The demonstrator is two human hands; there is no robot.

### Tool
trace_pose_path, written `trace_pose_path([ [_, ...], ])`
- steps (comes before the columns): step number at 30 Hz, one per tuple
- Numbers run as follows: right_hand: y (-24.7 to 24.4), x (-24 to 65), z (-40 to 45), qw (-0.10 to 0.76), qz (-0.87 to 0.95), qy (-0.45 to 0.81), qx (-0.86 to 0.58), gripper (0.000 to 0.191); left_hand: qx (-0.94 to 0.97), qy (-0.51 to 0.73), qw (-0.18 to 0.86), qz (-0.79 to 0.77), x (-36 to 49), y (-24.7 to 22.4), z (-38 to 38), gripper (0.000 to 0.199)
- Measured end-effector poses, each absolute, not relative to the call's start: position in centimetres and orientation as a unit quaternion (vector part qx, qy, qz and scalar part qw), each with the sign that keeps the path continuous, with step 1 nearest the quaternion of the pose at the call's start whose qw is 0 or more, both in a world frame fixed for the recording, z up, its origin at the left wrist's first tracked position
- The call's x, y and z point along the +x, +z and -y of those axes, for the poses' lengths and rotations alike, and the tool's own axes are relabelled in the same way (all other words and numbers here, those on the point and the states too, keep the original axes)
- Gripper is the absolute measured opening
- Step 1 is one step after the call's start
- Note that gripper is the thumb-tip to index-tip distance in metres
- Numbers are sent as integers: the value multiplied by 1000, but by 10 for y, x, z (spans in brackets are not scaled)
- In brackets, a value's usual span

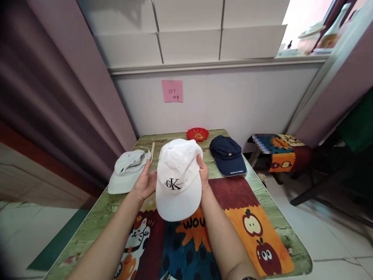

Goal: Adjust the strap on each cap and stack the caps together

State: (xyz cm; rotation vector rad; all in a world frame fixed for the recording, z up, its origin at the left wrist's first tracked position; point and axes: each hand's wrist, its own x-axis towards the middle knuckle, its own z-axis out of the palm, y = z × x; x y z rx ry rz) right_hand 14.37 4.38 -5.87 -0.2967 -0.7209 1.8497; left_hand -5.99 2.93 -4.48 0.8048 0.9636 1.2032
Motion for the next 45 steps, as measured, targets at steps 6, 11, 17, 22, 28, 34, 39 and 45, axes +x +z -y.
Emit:
trace_pose_path([
  [6,-51,137,-36,554,325,753,-145,79,312,533,722,-313,-35,-39,-14,88],
  [11,-59,136,-39,567,334,729,-187,84,317,577,693,-294,-22,-29,-6,86],
  [17,-55,143,-38,561,332,740,-167,86,316,555,705,-309,-28,-22,-15,78],
  [22,-52,163,-50,534,332,751,-203,74,300,515,714,-368,-51,-21,-39,65],
  [28,-51,182,-62,648,323,633,-273,31,323,551,643,-423,-63,2,-59,16],
  [34,-39,190,-56,683,397,559,-254,29,483,575,538,-382,-58,31,-55,22],
  [39,-36,203,-51,581,545,523,-303,21,595,518,445,-423,-61,12,-49,21],
  [45,-23,201,-40,327,697,490,-410,41,582,481,450,-476,-54,-15,-35,26],
])
